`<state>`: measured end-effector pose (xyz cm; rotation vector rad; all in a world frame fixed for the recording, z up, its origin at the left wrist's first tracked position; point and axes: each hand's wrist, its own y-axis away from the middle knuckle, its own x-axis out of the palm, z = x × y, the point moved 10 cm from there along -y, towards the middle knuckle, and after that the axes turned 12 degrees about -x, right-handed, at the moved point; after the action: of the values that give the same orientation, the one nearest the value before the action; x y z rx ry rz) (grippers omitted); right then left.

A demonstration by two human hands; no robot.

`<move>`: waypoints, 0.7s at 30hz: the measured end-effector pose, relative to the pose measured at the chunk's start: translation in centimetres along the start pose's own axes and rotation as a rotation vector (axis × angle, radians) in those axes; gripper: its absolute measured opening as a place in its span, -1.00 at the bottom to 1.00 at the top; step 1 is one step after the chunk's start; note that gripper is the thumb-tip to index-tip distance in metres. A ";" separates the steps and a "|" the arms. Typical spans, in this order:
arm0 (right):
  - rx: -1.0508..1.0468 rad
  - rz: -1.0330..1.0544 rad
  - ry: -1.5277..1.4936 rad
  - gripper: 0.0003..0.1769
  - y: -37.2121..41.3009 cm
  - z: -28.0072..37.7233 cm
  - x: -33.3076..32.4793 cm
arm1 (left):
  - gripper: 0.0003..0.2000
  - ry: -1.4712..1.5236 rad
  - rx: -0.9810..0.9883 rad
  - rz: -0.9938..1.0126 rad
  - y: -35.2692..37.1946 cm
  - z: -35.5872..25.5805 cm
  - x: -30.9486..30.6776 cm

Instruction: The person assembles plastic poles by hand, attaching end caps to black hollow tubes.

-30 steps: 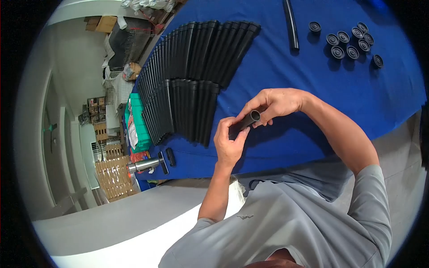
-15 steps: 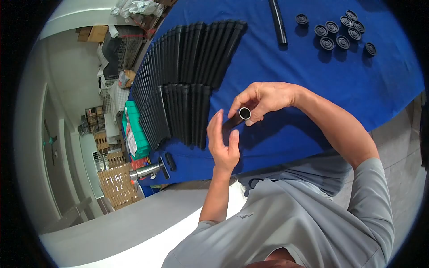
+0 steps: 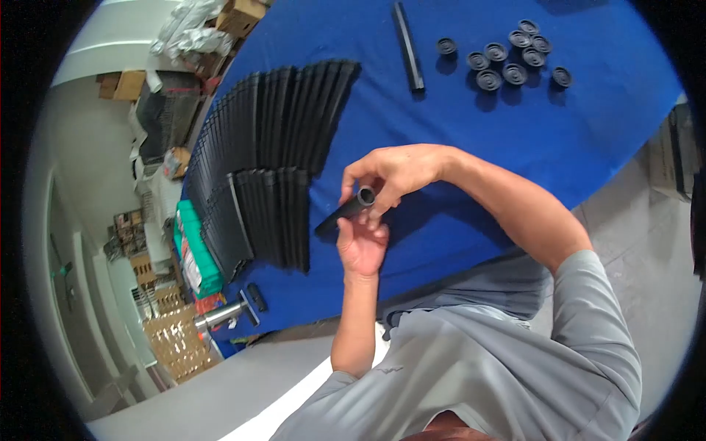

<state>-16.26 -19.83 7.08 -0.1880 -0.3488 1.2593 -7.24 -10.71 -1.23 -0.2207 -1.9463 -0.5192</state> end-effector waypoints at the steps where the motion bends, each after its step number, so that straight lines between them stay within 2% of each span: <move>1: -0.014 0.040 0.120 -0.48 0.1 0.5 -0.3 | -0.57 0.012 0.064 -0.009 -0.1 -0.4 -0.1; 2: -0.048 0.012 0.223 -0.47 0.4 1.5 -1.2 | -0.58 0.025 0.129 -0.019 -0.1 -0.8 -0.2; 4: -0.117 -0.024 0.427 -0.46 1.0 4.1 -2.6 | -0.67 -0.021 0.142 -0.026 -0.8 -0.7 0.9; 5: -0.121 -0.125 0.559 -0.46 1.4 5.6 -4.0 | -0.68 -0.074 0.135 -0.031 -0.9 -0.6 1.4; 6: -0.129 -0.253 0.813 -0.50 2.0 7.0 -5.8 | -0.69 -0.125 0.134 -0.033 -1.1 -0.6 1.6; 8: -0.009 -0.535 1.486 -0.48 4.1 11.0 -9.0 | -0.68 -0.144 0.116 -0.001 -1.3 -0.4 1.4; 10: 0.058 -0.818 1.930 -0.44 7.1 13.6 -11.0 | -0.68 -0.188 0.103 0.015 -1.5 -0.2 1.8; 11: 0.244 -0.868 1.938 -0.38 8.5 12.2 -13.6 | -0.68 -0.155 0.107 -0.003 -1.5 -0.2 1.8; 12: 0.358 -0.854 1.981 -0.44 9.6 11.1 -15.1 | -0.66 -0.131 0.116 -0.025 -1.3 -0.3 1.3; 14: 0.498 -0.760 2.042 -0.49 10.5 9.2 -16.7 | -0.65 -0.087 0.141 -0.050 -1.1 -0.3 1.3; 17: 0.509 -0.728 1.944 -0.64 10.5 7.6 -18.0 | -0.65 -0.097 0.118 -0.005 -1.5 -0.2 1.5; 20: 0.559 -0.712 1.854 -0.69 10.2 7.2 -18.3 | -0.65 -0.090 0.117 -0.014 -1.4 -0.2 1.4; 21: 0.536 -0.732 1.898 -0.76 10.0 7.4 -18.1 | -0.65 -0.087 0.117 -0.013 -1.3 -0.2 1.4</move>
<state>-32.64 -34.48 7.92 -0.6153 1.4214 0.0413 -8.17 -12.05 -0.24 -0.1584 -2.0571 -0.4083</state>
